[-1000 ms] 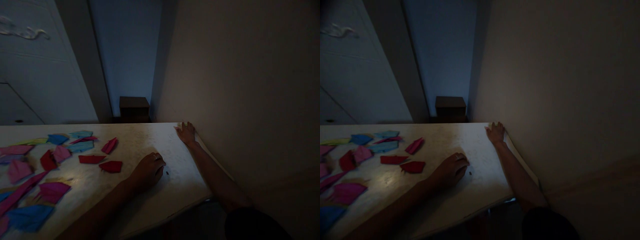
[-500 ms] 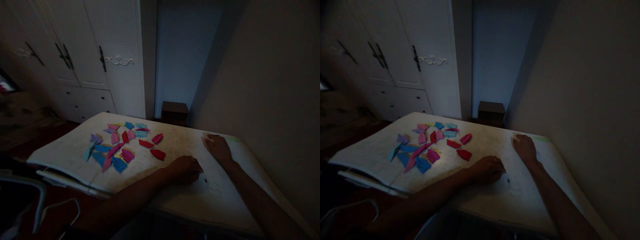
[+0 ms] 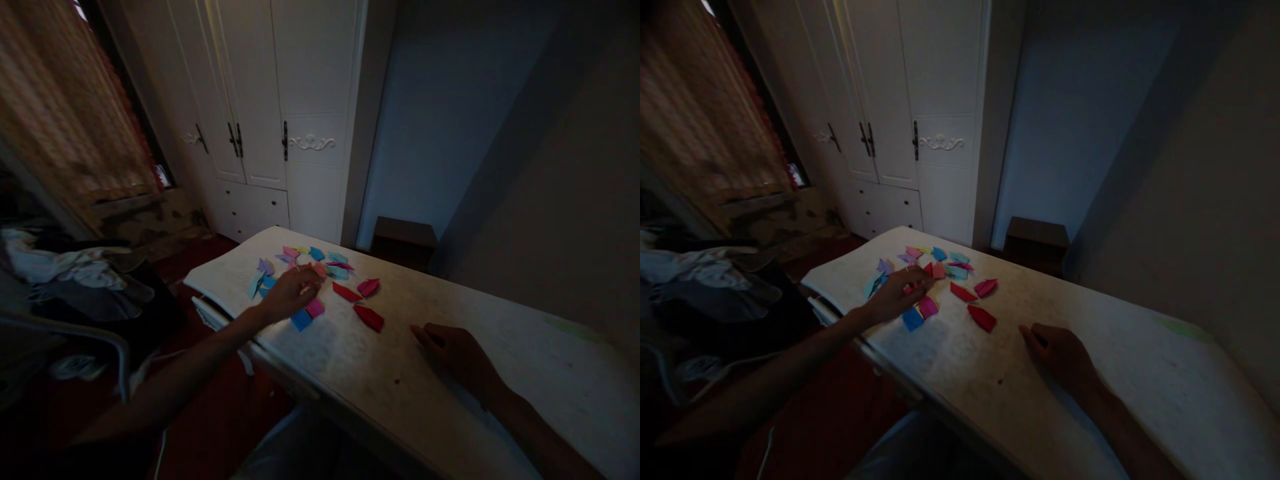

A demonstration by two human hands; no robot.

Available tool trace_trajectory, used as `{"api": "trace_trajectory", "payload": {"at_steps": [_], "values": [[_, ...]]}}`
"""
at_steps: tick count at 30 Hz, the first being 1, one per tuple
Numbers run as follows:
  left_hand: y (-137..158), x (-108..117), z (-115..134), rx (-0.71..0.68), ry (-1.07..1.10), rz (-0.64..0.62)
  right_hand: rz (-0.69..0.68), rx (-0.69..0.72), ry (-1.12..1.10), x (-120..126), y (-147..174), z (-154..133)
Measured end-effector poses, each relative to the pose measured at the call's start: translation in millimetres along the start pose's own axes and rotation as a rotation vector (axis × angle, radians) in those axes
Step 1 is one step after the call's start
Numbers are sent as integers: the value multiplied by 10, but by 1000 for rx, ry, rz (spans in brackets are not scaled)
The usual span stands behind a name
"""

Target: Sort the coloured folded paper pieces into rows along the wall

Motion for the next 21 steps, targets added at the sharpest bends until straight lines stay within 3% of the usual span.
{"api": "trace_trajectory", "payload": {"at_steps": [3,6,13,21], "values": [[60,199,-858,245,-162,-75,-41,36,70,-112,75,-87],[234,194,-1312,236,-308,-251,-52,52,107,-174,136,-117],[479,70,-1349,65,-393,-420,-55,14,66,-205,162,13],[300,106,-1238,9,-406,-398,-51,22,34,-175,163,-33]]}}
Point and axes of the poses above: each hand's wrist, its own y-axis away from the middle knuckle, its own x-axis out of the back of the hand, z = x × y, the point moved 10 cm from there along -y, towards the middle knuckle, and after that the axes turned 9 degrees about -y, right-handed, at the moved point
